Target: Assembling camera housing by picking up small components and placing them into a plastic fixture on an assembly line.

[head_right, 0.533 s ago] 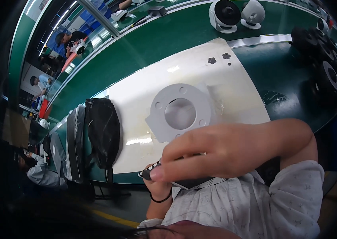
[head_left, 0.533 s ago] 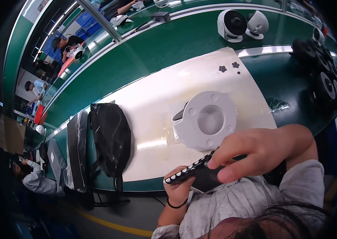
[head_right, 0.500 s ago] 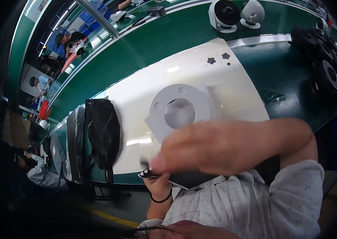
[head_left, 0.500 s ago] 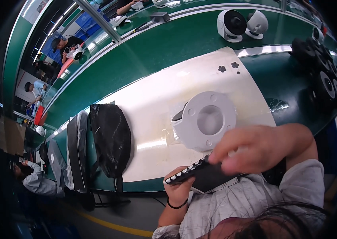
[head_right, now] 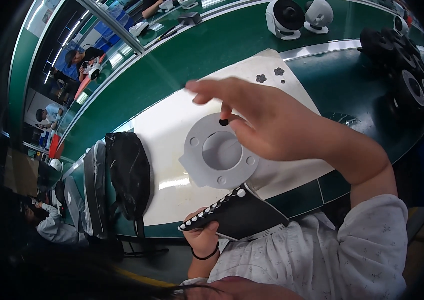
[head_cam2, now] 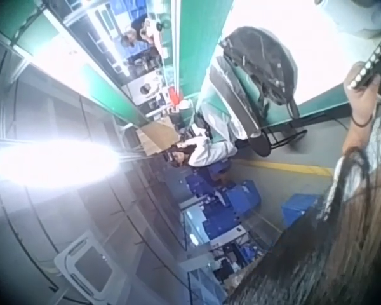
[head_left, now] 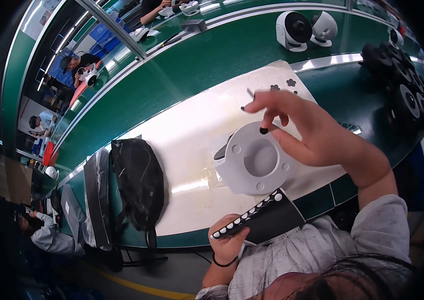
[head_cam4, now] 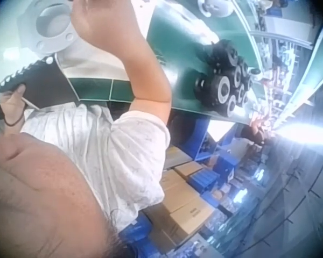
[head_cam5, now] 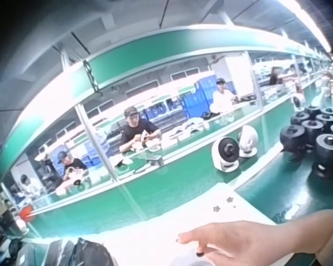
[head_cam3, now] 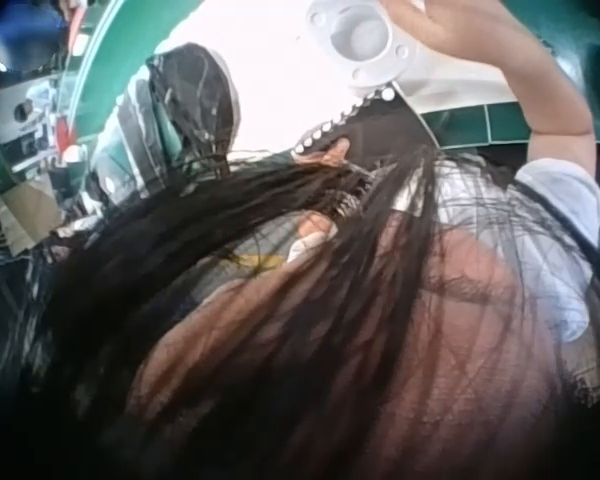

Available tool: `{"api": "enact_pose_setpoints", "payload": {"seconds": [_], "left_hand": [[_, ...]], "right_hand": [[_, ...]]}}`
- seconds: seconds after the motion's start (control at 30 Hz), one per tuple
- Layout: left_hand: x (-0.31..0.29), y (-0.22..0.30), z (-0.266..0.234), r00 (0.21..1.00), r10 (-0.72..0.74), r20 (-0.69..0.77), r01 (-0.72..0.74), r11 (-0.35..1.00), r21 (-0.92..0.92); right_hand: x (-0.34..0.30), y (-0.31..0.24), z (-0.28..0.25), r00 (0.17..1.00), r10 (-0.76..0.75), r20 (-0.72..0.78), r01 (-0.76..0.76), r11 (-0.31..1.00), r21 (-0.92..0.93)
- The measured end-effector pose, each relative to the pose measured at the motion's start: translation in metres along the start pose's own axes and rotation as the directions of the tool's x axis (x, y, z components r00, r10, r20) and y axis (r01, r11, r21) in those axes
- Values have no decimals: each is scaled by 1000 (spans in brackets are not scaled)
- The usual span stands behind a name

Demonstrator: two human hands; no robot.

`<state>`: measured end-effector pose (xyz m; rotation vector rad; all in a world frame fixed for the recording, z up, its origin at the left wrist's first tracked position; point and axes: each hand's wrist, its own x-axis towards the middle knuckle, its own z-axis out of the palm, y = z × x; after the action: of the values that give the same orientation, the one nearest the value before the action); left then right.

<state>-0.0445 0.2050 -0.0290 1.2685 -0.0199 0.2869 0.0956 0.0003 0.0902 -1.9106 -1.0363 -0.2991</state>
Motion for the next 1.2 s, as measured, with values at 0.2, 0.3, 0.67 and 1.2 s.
{"api": "enact_pose_setpoints", "payload": {"seconds": [0.2,0.3,0.67,1.2], "left_hand": [[2,-1,1,1000,7,19,-7,1000,-18],[2,-1,4,1000,21,20,-21,1000,-15],[2,1,3,999,9,32,-8,1000,-26],[4,2,0,997,-9,82,8,1000,13]], "right_hand": [[-6,-21,-3,959,-234,160,275,904,-327],[-10,-20,-3,958,-231,172,278,894,-351],[0,-10,1,994,-67,-90,80,985,155],[11,-8,23,992,58,112,-71,990,124]]}}
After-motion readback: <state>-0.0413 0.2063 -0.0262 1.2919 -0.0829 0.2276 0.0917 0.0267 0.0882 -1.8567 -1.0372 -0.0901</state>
